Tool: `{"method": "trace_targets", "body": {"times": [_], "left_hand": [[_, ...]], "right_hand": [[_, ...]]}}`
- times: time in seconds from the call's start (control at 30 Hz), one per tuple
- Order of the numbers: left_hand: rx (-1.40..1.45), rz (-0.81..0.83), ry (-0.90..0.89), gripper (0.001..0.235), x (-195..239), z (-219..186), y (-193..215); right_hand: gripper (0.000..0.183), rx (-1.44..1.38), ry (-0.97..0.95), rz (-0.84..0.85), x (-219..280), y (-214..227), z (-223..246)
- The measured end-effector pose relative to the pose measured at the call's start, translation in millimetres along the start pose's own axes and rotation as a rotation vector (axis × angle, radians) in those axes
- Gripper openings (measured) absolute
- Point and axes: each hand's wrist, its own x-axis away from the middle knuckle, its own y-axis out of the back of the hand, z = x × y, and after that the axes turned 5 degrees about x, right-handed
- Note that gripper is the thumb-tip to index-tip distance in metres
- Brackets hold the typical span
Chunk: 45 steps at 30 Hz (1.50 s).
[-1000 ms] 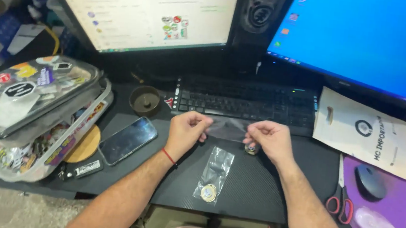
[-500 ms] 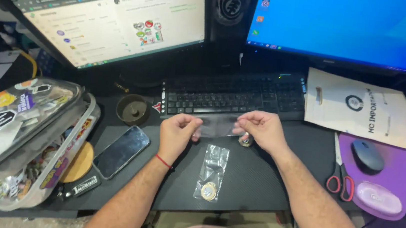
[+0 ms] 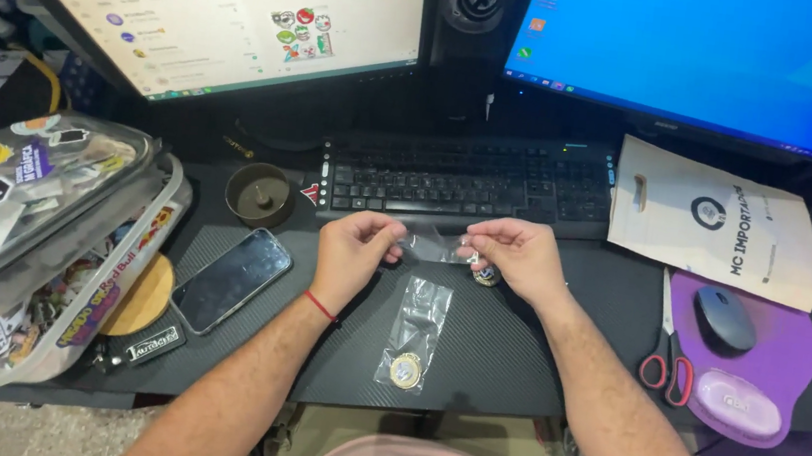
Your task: The person places individual medals into small plastic bags, retrieves items from a desk drawer, and applies adhesive labels to the bags.
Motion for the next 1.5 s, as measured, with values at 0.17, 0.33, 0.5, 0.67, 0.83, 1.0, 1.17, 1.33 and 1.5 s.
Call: {"method": "trace_targets", "body": {"times": [0.17,0.33,0.5,0.67,0.83,1.0,1.17,1.33,1.5], "left_hand": [[-0.01,0.015,-0.02,0.015,-2.4,5.9,4.6],[-0.007,0.026,-0.05,0.023,3.5,11.0,2.3],[-0.002,0.171,-0.211,0.028,16.7,4.6,-5.1],[0.063,0.286,-0.31,0.034,27.2,-8.8,-7.9],[0.036,0.345,-0.481,0.044,34.8,-24.3,-12.4],[-0.03,0.248,-0.492,0.006,30.3,-27.3,-7.5],[-0.026,0.162,-0.511,0.01,25.9,-22.5,-0.3],[-0.102,0.037,-0.665,0.013,26.7,-40.2,6.8],[-0.269,-0.063,-0.91,0.016,27.3,-50.2,9.7]], "right_hand": [[0.021,0.016,-0.014,-0.028,-4.7,12.9,-19.1],[0.031,0.231,0.114,-0.037,3.3,1.7,6.9],[0.047,0.595,0.756,-0.022,27.0,-29.8,24.2],[0.007,0.524,0.631,-0.003,27.3,-37.8,14.8],[0.009,0.423,0.457,-0.078,28.9,-35.9,13.1],[0.009,0.365,0.482,0.028,28.1,-36.4,16.0],[0.016,0.499,0.387,-0.028,22.9,22.2,45.0],[0.034,0.967,0.169,0.227,27.8,32.0,75.3],[0.041,1.153,0.054,0.265,30.1,15.3,75.5]]}}
